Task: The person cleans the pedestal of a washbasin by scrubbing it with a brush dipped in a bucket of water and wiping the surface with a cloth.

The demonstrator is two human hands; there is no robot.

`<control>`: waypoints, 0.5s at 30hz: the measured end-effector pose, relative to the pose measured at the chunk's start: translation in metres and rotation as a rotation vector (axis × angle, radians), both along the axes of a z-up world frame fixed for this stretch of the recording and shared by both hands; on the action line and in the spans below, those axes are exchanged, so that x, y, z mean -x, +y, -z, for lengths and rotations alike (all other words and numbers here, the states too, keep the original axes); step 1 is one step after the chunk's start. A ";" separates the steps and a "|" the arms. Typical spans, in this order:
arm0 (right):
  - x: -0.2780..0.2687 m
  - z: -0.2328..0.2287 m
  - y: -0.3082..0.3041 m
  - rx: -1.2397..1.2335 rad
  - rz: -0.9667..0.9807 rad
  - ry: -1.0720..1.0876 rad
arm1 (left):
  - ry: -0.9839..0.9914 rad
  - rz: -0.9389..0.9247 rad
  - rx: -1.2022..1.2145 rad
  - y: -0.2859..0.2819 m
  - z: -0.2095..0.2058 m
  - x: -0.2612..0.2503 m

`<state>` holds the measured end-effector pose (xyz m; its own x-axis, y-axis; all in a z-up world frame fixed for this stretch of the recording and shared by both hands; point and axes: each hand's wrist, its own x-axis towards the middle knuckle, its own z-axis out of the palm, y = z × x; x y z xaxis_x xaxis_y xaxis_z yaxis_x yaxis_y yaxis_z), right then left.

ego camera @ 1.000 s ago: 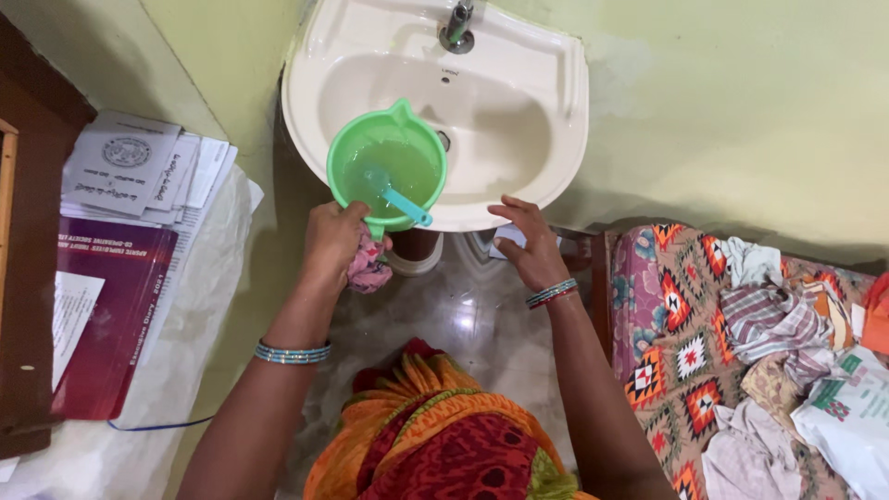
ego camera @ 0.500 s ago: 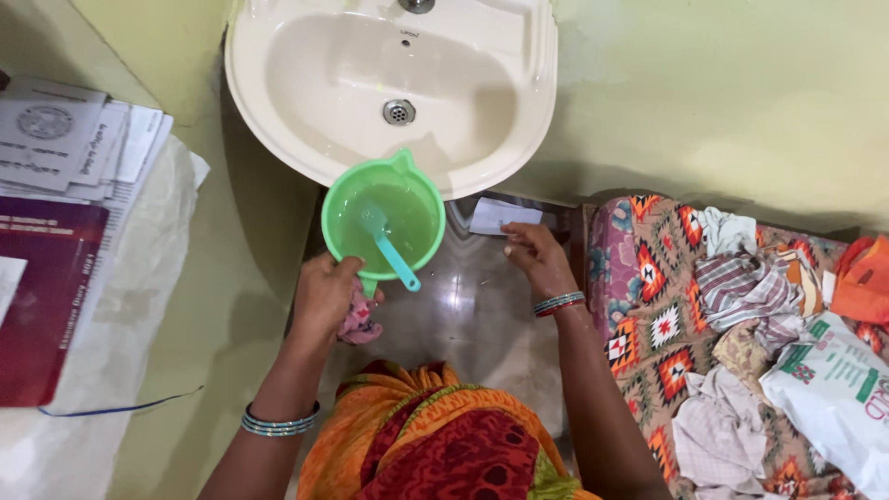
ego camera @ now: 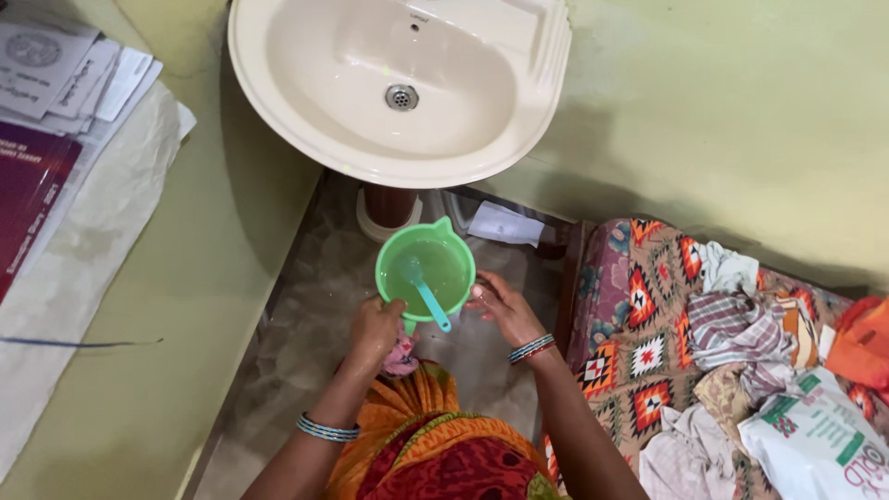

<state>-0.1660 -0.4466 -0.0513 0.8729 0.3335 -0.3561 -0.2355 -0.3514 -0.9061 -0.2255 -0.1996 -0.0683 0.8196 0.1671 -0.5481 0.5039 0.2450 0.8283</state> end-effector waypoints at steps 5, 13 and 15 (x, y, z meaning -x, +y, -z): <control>0.012 0.006 -0.003 0.045 -0.038 0.048 | 0.005 -0.007 -0.006 -0.008 0.005 0.018; 0.025 0.008 -0.002 0.038 -0.124 0.069 | 0.058 -0.003 -0.136 -0.009 0.005 0.036; 0.024 0.008 0.000 0.046 -0.146 0.041 | 0.059 -0.004 -0.159 -0.007 0.008 0.038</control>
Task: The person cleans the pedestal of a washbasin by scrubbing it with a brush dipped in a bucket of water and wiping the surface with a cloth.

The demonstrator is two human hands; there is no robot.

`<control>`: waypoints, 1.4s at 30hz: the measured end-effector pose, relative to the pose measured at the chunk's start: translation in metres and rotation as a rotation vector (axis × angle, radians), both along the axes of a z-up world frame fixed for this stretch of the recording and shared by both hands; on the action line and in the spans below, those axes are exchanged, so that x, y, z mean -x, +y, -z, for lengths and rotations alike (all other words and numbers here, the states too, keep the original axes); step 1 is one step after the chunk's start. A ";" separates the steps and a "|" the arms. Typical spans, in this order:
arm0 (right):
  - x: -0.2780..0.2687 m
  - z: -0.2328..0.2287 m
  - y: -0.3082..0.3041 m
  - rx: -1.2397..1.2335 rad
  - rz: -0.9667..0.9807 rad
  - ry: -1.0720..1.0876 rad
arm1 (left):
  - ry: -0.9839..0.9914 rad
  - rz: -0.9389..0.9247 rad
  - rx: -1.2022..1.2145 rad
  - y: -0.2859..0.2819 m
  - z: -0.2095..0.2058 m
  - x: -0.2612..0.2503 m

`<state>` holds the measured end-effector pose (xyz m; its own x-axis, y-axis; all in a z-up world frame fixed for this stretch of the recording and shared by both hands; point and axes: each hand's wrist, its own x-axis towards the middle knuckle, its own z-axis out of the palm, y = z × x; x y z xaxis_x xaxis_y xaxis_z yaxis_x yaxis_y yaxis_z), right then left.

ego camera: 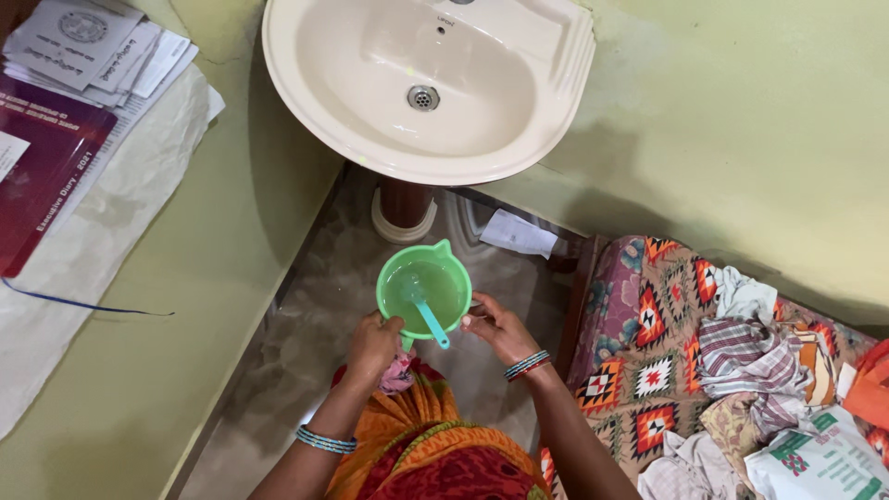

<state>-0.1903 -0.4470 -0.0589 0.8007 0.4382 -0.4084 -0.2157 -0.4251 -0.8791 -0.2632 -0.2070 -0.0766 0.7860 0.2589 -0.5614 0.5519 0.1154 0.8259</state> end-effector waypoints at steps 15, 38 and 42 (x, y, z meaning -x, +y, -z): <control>0.030 0.001 0.054 0.052 0.040 -0.022 | -0.029 0.115 0.049 0.063 0.004 0.011; 0.069 0.028 0.130 0.073 0.207 0.012 | -0.051 0.347 -0.234 0.137 0.044 0.023; 0.067 0.043 0.117 0.068 0.233 0.054 | -0.019 0.367 -0.270 0.122 0.065 0.022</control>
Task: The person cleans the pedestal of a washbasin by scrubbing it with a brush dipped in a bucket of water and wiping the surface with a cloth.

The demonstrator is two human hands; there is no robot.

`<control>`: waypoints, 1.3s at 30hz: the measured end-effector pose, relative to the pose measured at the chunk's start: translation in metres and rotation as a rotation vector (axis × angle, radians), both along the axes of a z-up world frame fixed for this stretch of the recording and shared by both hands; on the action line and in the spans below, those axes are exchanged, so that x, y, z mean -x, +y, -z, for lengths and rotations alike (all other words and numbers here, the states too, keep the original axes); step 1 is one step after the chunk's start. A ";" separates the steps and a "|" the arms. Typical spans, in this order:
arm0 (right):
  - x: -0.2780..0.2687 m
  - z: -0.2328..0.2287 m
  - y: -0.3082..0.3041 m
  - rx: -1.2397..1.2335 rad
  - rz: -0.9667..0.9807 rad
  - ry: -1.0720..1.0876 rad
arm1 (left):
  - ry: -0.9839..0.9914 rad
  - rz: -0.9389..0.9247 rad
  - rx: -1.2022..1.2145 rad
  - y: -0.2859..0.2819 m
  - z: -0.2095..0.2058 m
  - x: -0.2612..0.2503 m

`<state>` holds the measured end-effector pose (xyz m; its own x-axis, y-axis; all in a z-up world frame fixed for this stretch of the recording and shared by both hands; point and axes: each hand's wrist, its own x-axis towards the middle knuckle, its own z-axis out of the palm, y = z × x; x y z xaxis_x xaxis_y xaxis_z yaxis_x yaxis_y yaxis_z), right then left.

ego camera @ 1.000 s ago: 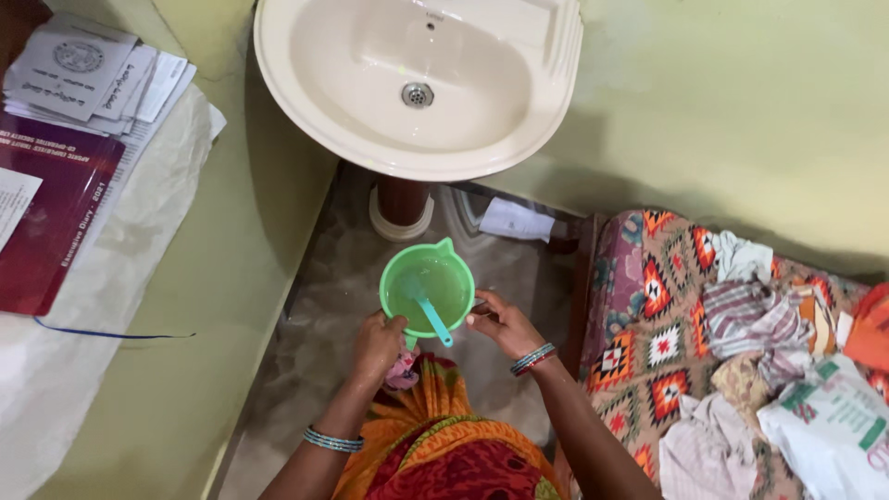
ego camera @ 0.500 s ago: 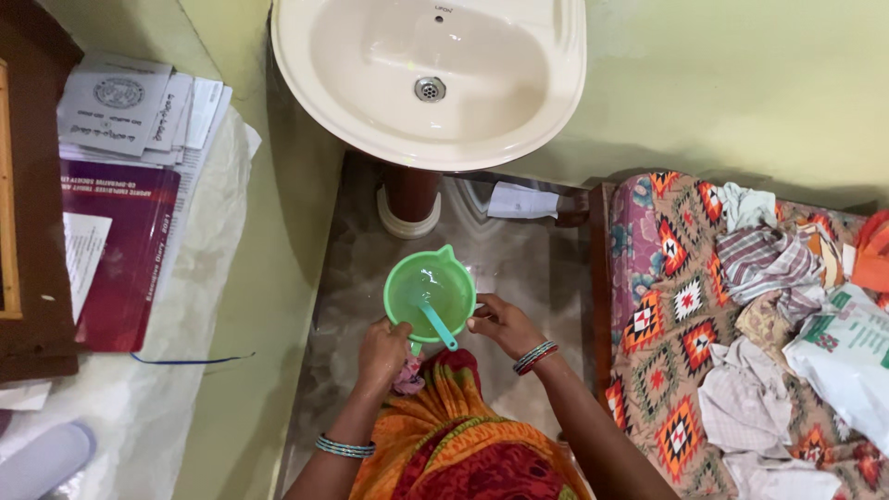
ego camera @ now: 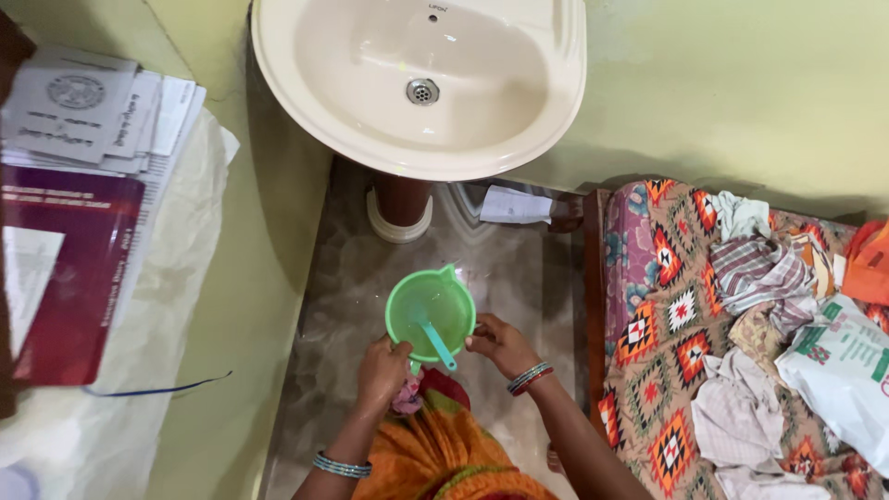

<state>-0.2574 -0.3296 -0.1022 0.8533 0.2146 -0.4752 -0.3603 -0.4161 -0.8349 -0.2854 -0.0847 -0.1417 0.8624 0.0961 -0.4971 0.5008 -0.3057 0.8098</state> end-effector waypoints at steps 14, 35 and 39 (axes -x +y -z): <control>-0.015 0.067 -0.055 -0.009 -0.012 0.015 | 0.007 0.034 0.011 -0.050 0.071 -0.019; -0.087 0.246 -0.094 -0.163 -0.024 -0.116 | -0.016 0.062 0.056 -0.078 0.228 -0.106; -0.118 0.274 -0.101 -0.074 0.103 0.015 | 0.001 0.038 0.329 -0.081 0.252 -0.132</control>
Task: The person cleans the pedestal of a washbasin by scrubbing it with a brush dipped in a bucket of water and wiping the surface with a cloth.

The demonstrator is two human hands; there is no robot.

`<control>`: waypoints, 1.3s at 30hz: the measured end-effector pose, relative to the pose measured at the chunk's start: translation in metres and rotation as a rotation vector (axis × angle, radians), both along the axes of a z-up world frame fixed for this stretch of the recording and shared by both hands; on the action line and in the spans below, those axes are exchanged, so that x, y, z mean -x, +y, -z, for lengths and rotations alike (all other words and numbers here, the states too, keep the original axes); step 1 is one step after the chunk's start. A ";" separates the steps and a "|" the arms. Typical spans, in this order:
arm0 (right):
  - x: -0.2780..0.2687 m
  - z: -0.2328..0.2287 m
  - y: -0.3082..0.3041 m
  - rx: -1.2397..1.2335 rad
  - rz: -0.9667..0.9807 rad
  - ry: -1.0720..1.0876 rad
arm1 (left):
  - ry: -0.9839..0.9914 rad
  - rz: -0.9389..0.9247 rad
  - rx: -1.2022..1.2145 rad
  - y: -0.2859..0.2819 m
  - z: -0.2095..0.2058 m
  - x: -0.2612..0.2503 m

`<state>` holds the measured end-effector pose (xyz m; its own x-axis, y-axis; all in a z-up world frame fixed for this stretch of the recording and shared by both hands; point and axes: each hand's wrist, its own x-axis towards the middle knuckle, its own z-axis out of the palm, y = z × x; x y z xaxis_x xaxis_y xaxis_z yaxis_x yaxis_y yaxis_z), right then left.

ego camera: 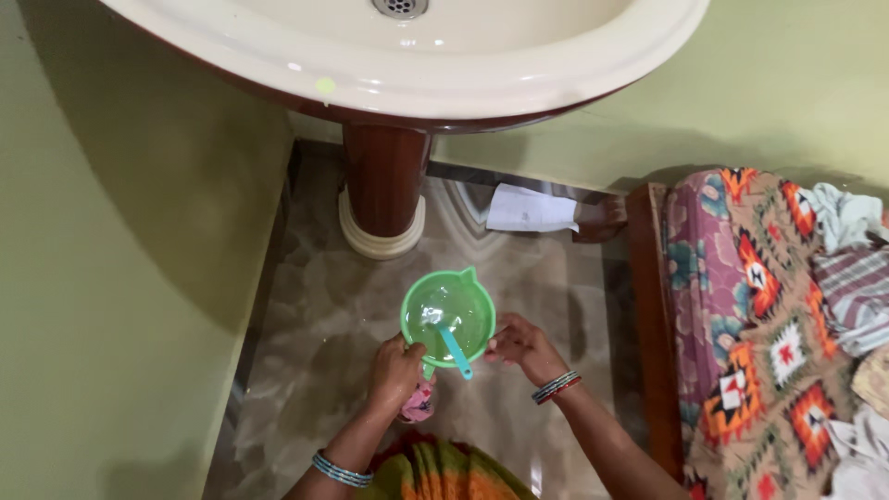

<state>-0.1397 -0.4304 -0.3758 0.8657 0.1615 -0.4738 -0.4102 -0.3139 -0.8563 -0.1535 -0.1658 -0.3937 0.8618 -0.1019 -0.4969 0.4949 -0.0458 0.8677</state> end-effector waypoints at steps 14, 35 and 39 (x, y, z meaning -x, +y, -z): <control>-0.110 0.092 -0.033 0.060 -0.013 0.056 | -0.255 0.175 -0.299 -0.028 0.126 -0.104; -0.193 0.233 -0.051 0.221 0.036 0.051 | -0.160 0.329 -0.360 -0.057 0.303 -0.222; -0.196 0.272 -0.044 0.283 0.059 0.091 | -0.322 0.464 -0.586 -0.044 0.353 -0.224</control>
<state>0.0566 -0.4747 -0.6475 0.8215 -0.0373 -0.5689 -0.5059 -0.5077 -0.6973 0.0705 -0.2097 -0.7463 0.9055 -0.2838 -0.3155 0.0444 -0.6759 0.7356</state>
